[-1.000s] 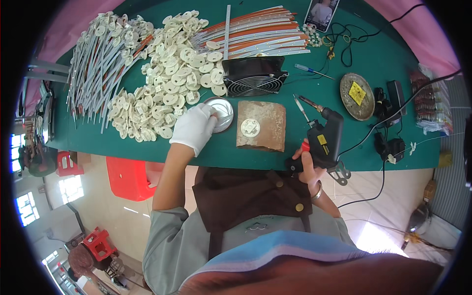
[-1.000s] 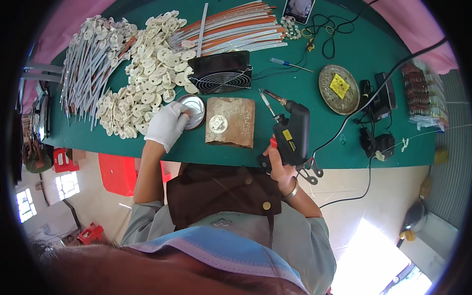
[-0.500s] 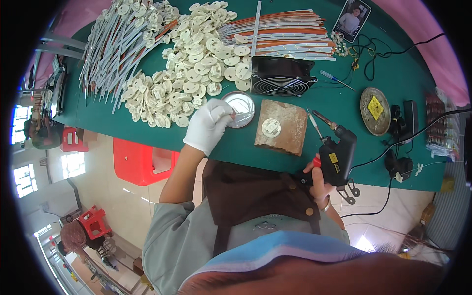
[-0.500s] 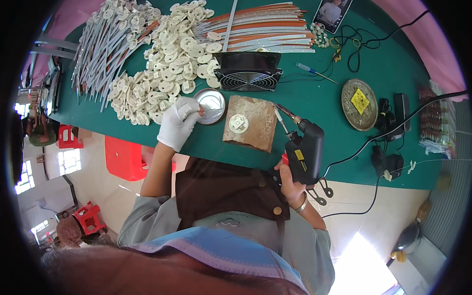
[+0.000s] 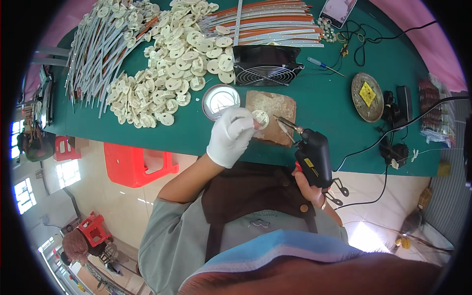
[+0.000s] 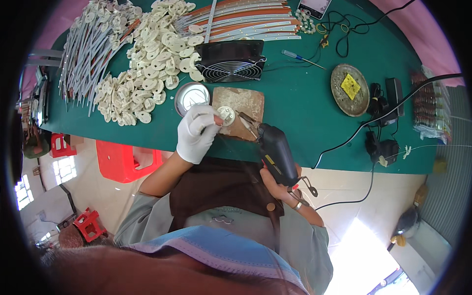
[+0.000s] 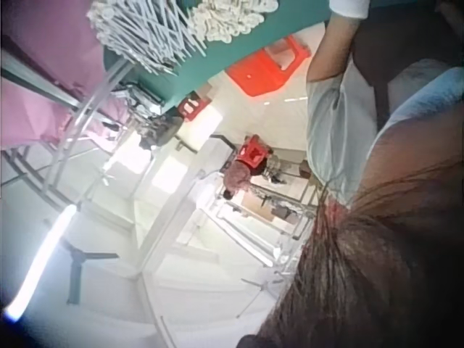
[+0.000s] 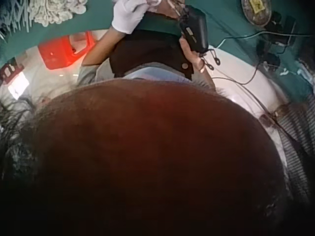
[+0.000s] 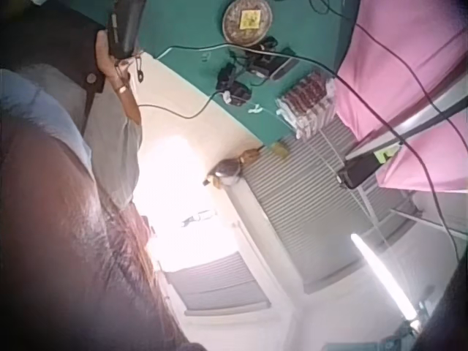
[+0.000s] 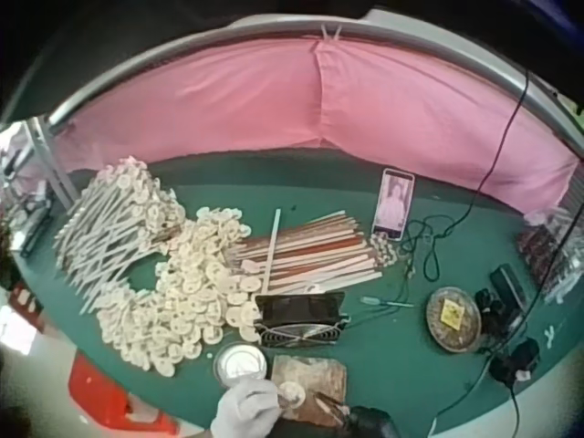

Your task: The person solders circular bases to LED strips using a soldering gun and tests the connected LED strips, illuminating them.

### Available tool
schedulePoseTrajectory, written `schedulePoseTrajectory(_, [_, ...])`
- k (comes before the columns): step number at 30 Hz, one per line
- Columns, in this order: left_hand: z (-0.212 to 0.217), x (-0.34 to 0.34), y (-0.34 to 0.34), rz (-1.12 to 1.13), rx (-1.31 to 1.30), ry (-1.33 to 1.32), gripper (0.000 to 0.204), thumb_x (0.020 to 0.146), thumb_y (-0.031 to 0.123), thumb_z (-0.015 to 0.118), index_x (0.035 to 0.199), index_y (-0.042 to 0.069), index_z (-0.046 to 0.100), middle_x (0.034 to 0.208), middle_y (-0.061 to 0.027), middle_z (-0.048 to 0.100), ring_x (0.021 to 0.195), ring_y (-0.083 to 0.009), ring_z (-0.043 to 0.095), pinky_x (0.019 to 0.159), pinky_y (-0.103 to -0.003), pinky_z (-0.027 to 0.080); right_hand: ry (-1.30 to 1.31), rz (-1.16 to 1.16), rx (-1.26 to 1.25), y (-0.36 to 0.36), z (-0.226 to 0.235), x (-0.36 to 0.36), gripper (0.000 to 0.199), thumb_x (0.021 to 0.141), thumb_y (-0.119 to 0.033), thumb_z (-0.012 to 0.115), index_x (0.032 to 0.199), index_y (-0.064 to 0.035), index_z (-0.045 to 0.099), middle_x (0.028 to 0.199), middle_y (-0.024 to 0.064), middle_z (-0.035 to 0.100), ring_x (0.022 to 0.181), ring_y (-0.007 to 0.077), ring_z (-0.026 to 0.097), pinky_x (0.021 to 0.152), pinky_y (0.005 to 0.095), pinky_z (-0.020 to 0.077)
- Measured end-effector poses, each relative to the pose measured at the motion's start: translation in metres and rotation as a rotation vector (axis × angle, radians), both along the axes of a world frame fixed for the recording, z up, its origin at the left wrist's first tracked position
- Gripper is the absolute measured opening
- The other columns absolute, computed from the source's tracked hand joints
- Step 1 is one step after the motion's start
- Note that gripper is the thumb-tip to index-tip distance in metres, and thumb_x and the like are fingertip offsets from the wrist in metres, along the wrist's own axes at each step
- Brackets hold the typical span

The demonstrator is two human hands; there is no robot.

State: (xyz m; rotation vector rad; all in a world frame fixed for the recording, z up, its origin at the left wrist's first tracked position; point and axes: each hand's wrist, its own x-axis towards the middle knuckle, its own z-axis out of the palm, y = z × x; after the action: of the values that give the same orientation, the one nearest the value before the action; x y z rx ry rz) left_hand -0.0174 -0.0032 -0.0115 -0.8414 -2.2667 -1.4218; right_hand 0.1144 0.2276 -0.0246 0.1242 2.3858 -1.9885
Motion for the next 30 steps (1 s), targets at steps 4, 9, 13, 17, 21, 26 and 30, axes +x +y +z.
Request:
schedulePoseTrajectory(4, [-0.007,0.002,0.001,0.007,0.083,-0.149,0.03,0.071,-0.007,0.068,0.091,0.011,0.055,0.084,-0.0064,0.055,0.073,-0.0227,0.058,0.063,-0.031,0.047,-0.078,0.036,0.115,0.002,-0.009,0.0,0.027,0.073,-0.017,0.072,0.097,-0.0045,0.064,0.078,0.0059,0.066,0.069,0.0157,0.065,0.062,0.0279,0.0511])
schedulePoseTrajectory(9, [-0.001,-0.001,0.004,0.013,0.092,-0.232,0.022,0.073,-0.005,0.068,0.085,0.009,0.057,0.083,-0.0056,0.055,0.072,-0.022,0.057,0.065,-0.03,0.047,0.108,0.019,0.236,-0.009,-0.006,-0.008,0.031,0.074,-0.019,0.071,0.1,-0.0037,0.062,0.075,0.007,0.063,0.066,0.0186,0.064,0.061,0.0302,0.0504])
schedulePoseTrajectory(13, [0.004,-0.002,0.003,0.021,0.067,-0.192,0.021,0.073,-0.004,0.068,0.085,0.009,0.057,0.083,-0.0054,0.055,0.072,-0.0218,0.057,0.065,-0.03,0.047,0.085,0.005,0.277,-0.013,0.004,-0.013,0.036,0.072,-0.018,0.071,0.103,-0.0024,0.061,0.076,0.0083,0.062,0.065,0.0208,0.063,0.061,0.0314,0.0504])
schedulePoseTrajectory(17, [0.005,-0.002,0.003,0.028,0.075,-0.236,0.02,0.073,-0.004,0.068,0.085,0.009,0.059,0.083,-0.0056,0.056,0.073,-0.0216,0.057,0.066,-0.03,0.047,0.113,0.039,0.305,-0.012,0.007,-0.016,0.037,0.072,-0.017,0.07,0.105,-0.0021,0.061,0.078,0.0096,0.063,0.066,0.0232,0.063,0.061,0.0324,0.051])
schedulePoseTrajectory(21, [0.003,-0.002,0.004,0.03,0.088,-0.247,0.018,0.073,-0.004,0.068,0.084,0.008,0.06,0.084,-0.0056,0.056,0.072,-0.0212,0.058,0.065,-0.03,0.047,0.094,0.024,0.323,-0.014,0.005,-0.016,0.038,0.072,-0.017,0.07,0.105,-0.002,0.061,0.081,0.011,0.064,0.067,0.0251,0.065,0.062,0.0333,0.0516])
schedulePoseTrajectory(26, [0.003,-0.002,0.004,0.027,0.106,-0.273,0.018,0.073,-0.004,0.068,0.084,0.008,0.06,0.082,-0.0054,0.056,0.072,-0.021,0.058,0.065,-0.03,0.047,0.083,0.062,0.323,-0.014,0.013,-0.021,0.039,0.071,-0.016,0.07,0.106,-0.0013,0.061,0.083,0.0124,0.065,0.071,0.0261,0.066,0.063,0.0336,0.0523])
schedulePoseTrajectory(30, [0.004,0.0,0.005,0.034,0.129,-0.317,0.019,0.073,-0.004,0.068,0.083,0.009,0.06,0.082,-0.0053,0.057,0.071,-0.0211,0.058,0.064,-0.03,0.047,0.085,0.06,0.325,-0.015,0.012,-0.021,0.038,0.071,-0.016,0.07,0.104,-0.001,0.061,0.082,0.012,0.065,0.07,0.025,0.066,0.064,0.0329,0.0522])
